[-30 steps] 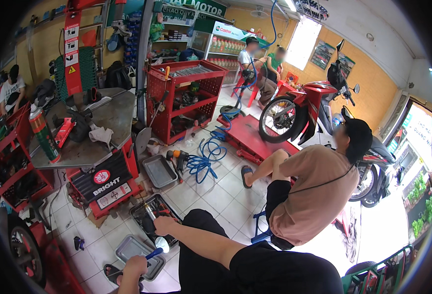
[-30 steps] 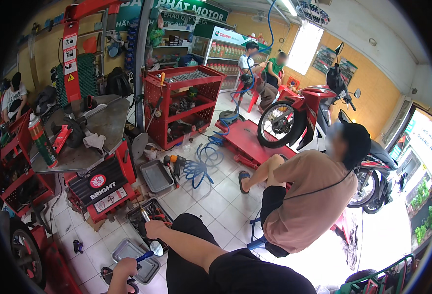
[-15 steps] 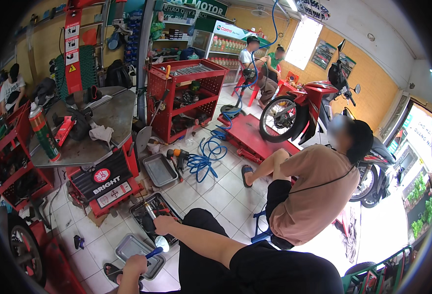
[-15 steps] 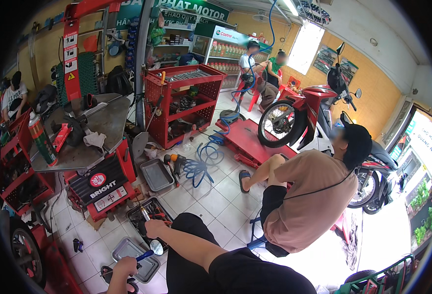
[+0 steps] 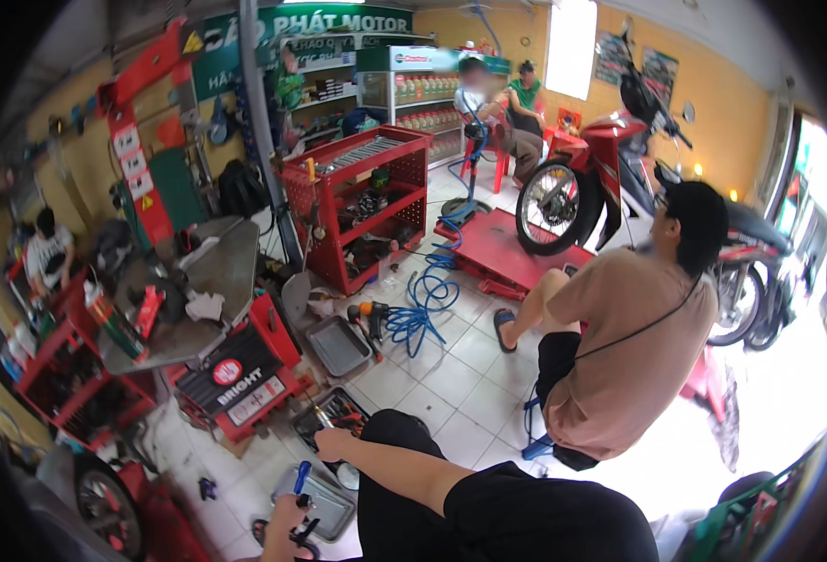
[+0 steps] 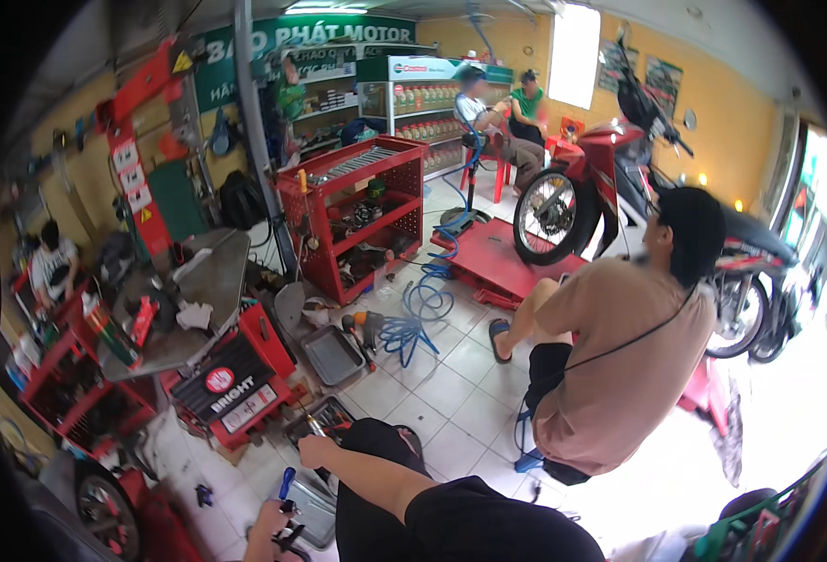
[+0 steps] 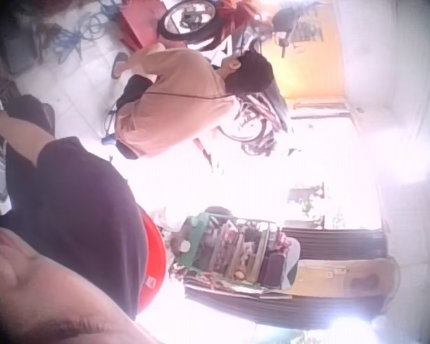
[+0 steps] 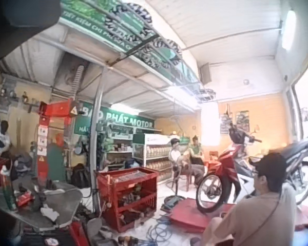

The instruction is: The person uses a screwdriver to loosen a screw on a black motorcycle component, then removes a small spring by hand and sets it in a metal tray.

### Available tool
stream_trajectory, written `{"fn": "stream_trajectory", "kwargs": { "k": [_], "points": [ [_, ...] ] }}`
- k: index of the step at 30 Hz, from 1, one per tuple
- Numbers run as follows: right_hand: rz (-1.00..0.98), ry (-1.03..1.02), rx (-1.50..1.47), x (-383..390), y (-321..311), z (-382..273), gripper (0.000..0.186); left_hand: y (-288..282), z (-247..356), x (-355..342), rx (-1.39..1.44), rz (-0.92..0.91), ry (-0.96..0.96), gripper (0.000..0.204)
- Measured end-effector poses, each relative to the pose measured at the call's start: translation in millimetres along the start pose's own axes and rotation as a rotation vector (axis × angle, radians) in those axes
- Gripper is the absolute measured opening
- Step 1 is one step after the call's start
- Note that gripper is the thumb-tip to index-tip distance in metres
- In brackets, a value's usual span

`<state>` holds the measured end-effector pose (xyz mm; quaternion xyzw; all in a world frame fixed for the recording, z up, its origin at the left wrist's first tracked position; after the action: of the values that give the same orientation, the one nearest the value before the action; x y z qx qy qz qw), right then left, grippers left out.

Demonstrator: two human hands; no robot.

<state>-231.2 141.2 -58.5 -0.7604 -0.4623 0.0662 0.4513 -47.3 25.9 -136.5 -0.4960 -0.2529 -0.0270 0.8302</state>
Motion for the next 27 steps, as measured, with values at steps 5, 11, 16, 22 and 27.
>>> {"fn": "stream_trajectory", "kwargs": {
  "k": [5,11,16,22,27],
  "points": [
    [0.05,-0.125,-0.58,9,-58,-48,0.038,-4,-123,41,0.484,0.439,-0.23,0.021],
    [0.147,-0.091,-1.713,60,-82,28,0.027,14,-35,93,1.105,0.55,-0.468,0.016],
    [0.096,-0.414,-1.864,111,-90,7,0.028,17,-32,145,1.422,0.574,-0.631,0.023],
    [0.243,-0.379,-1.774,144,-87,89,0.028,26,123,166,1.24,0.681,-0.804,0.048],
    [0.165,-0.497,-1.916,151,-108,22,0.029,-52,58,178,1.049,1.078,-0.169,0.025]
  ]
}}
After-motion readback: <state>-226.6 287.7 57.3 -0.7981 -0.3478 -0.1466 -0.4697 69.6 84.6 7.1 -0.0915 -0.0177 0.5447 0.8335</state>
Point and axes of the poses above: each hand's wrist, its own x-axis away from the middle knuckle, its own y-axis out of the palm, z = x × y, the point moved 9 cm from there along -x, towards the middle knuckle, and after that the axes turned 8 degrees about -x, right-handed, at the moved point
